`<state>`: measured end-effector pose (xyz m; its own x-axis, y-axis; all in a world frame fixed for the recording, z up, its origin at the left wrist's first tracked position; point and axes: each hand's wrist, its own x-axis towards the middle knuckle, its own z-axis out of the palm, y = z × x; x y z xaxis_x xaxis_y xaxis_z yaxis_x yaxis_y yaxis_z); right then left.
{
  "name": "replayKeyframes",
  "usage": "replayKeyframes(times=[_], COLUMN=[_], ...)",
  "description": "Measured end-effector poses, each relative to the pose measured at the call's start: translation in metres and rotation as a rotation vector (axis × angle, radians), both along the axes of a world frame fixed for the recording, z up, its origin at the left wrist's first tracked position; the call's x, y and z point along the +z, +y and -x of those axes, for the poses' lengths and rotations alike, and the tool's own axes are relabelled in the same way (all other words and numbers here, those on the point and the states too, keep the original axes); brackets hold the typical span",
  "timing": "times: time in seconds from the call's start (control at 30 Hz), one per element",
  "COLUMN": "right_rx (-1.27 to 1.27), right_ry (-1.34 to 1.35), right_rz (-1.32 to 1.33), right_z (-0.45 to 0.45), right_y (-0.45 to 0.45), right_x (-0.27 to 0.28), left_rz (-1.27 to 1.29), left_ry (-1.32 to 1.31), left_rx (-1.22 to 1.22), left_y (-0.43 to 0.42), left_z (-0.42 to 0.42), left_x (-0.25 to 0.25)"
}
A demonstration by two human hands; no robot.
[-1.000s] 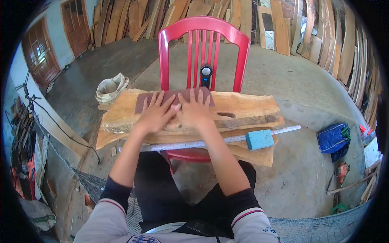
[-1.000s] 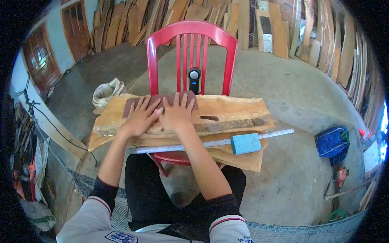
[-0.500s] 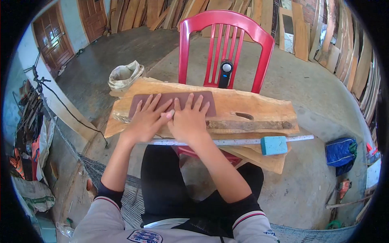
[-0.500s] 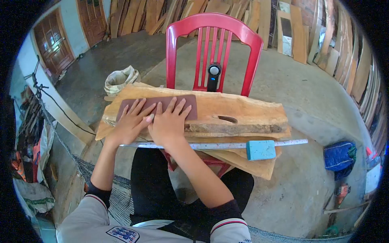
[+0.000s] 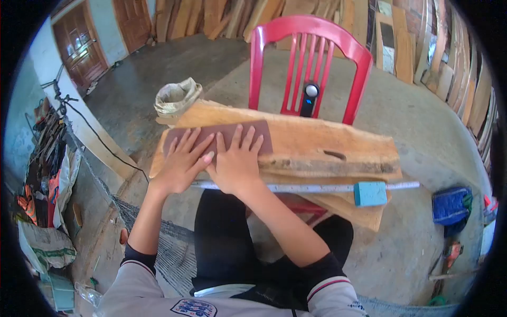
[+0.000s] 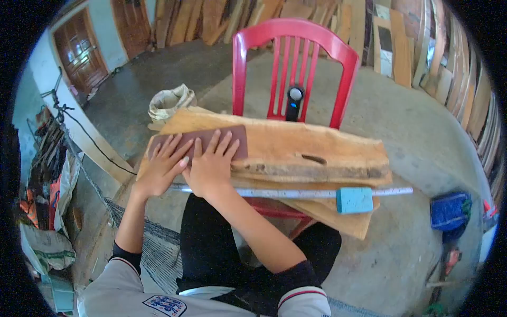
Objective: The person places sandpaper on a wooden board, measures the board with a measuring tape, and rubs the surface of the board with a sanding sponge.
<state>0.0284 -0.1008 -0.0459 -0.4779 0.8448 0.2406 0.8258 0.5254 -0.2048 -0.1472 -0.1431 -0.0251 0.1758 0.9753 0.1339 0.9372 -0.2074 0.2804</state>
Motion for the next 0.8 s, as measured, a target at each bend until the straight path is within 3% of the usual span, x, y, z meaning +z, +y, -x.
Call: replayKeyframes(times=[0.27,0.37,0.4,0.63,0.8], right_rx=[0.013,0.059,0.065,0.111,0.016], right_ry=[0.002,0.008,0.032,0.114,0.08], right_rz=[0.102,0.059,-0.031,-0.092,0.063], right_z=[0.044,0.032,0.024,-0.013,-0.001], right_y=[0.065,0.059,0.049,0.011,0.074], right_x=[0.006,0.002,-0.007,-0.013,-0.001], left_rz=[0.047,-0.011,-0.003,0.056,0.057], left_ry=[0.025,0.296,0.146,0.146,0.187], left_rx=[0.069,-0.06,0.081,0.155,-0.01], left_y=[0.068,0.049,0.035,0.006,0.096], left_z=[0.046,0.039,0.025,-0.019,0.008], left_x=[-0.002,-0.003,-0.003,0.004,-0.01])
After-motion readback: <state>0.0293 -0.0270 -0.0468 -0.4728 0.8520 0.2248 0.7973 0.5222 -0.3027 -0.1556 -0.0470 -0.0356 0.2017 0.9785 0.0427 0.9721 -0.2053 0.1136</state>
